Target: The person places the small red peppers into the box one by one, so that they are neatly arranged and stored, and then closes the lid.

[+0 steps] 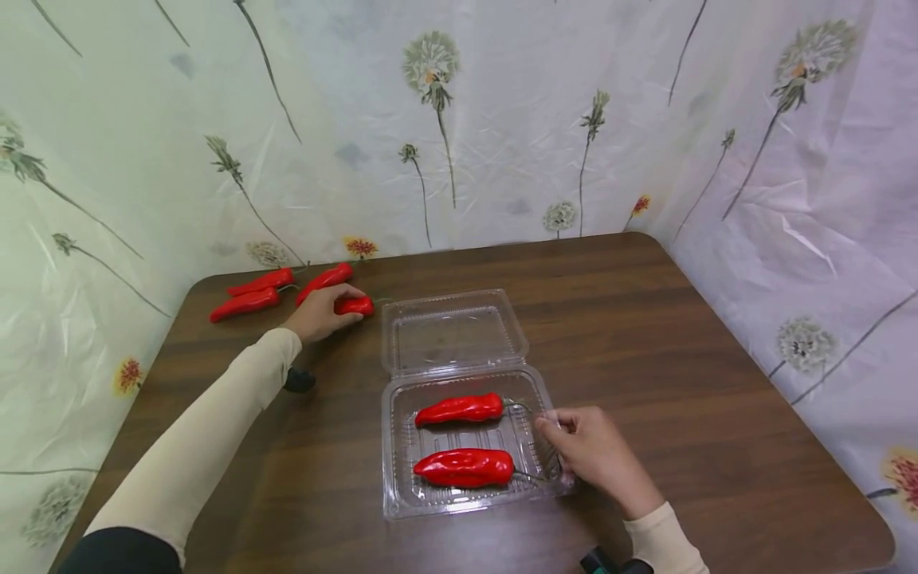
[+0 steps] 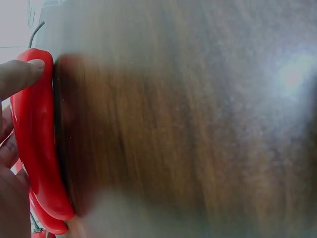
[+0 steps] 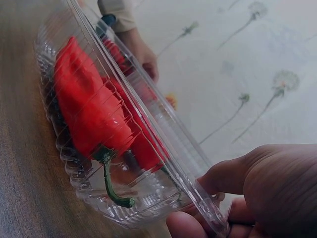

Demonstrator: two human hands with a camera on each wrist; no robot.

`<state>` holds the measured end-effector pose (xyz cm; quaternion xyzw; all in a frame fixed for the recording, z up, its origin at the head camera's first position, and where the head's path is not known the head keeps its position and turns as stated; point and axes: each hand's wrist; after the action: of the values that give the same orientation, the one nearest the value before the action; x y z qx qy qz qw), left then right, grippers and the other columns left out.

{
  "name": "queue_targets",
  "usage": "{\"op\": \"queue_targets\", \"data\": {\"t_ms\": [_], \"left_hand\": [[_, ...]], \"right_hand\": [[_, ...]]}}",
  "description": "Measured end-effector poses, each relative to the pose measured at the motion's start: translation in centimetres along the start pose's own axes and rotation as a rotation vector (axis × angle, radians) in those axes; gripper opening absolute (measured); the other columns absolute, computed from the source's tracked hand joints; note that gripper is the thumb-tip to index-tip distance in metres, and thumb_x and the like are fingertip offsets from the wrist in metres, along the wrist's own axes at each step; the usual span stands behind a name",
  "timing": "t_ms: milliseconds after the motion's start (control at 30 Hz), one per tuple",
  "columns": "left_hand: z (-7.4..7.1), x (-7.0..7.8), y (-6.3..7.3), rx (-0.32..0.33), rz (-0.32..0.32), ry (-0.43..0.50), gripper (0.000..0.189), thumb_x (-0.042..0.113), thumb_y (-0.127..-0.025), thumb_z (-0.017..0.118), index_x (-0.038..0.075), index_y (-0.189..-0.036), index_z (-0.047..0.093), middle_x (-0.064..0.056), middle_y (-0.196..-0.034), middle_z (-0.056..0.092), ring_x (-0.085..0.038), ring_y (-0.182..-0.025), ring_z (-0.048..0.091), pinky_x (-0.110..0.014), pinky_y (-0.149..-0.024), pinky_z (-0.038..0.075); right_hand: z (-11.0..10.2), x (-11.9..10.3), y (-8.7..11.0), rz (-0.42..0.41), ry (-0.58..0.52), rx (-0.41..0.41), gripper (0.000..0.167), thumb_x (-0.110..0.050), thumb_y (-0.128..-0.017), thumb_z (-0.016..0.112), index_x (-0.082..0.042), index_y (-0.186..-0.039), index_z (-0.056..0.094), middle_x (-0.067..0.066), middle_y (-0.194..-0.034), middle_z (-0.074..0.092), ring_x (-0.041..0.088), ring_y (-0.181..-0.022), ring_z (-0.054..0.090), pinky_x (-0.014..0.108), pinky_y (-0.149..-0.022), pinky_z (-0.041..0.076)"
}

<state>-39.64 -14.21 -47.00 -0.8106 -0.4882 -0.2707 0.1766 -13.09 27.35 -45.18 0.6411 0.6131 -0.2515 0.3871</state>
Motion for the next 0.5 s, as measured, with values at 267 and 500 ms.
{"op": "queue_targets", "data": {"t_ms": [267, 500], "left_hand": [[0.1, 0.4, 0.7, 0.004, 0.029, 0.037, 0.043, 0.024, -0.092, 0.075, 0.013, -0.132, 0.061, -0.005, -0.129, 0.064, -0.025, -0.116, 0.057, -0.045, -0.106, 0.044], [-0.5, 0.5, 1.9, 0.013, 0.048, 0.062, 0.044, 0.027, -0.093, 0.075, 0.016, -0.133, 0.06, -0.003, -0.131, 0.062, -0.024, -0.118, 0.056, -0.046, -0.107, 0.044]], "right_hand": [[0.1, 0.3, -0.1, -0.028, 0.006, -0.005, 0.028, -0.032, -0.099, 0.065, -0.005, -0.101, 0.074, -0.001, -0.048, 0.048, 0.014, -0.039, 0.052, 0.03, -0.04, 0.047], [0.0, 0.3, -0.3, -0.047, 0.019, -0.009, 0.028, -0.032, -0.099, 0.065, -0.006, -0.101, 0.074, -0.002, -0.048, 0.048, 0.014, -0.039, 0.052, 0.031, -0.04, 0.047]]}}
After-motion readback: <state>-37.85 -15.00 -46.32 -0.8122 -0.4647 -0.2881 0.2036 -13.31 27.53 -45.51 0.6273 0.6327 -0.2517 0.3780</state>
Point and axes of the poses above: each hand's wrist, its own y-axis away from the middle knuckle, its own z-axis out of the palm, x = y × z
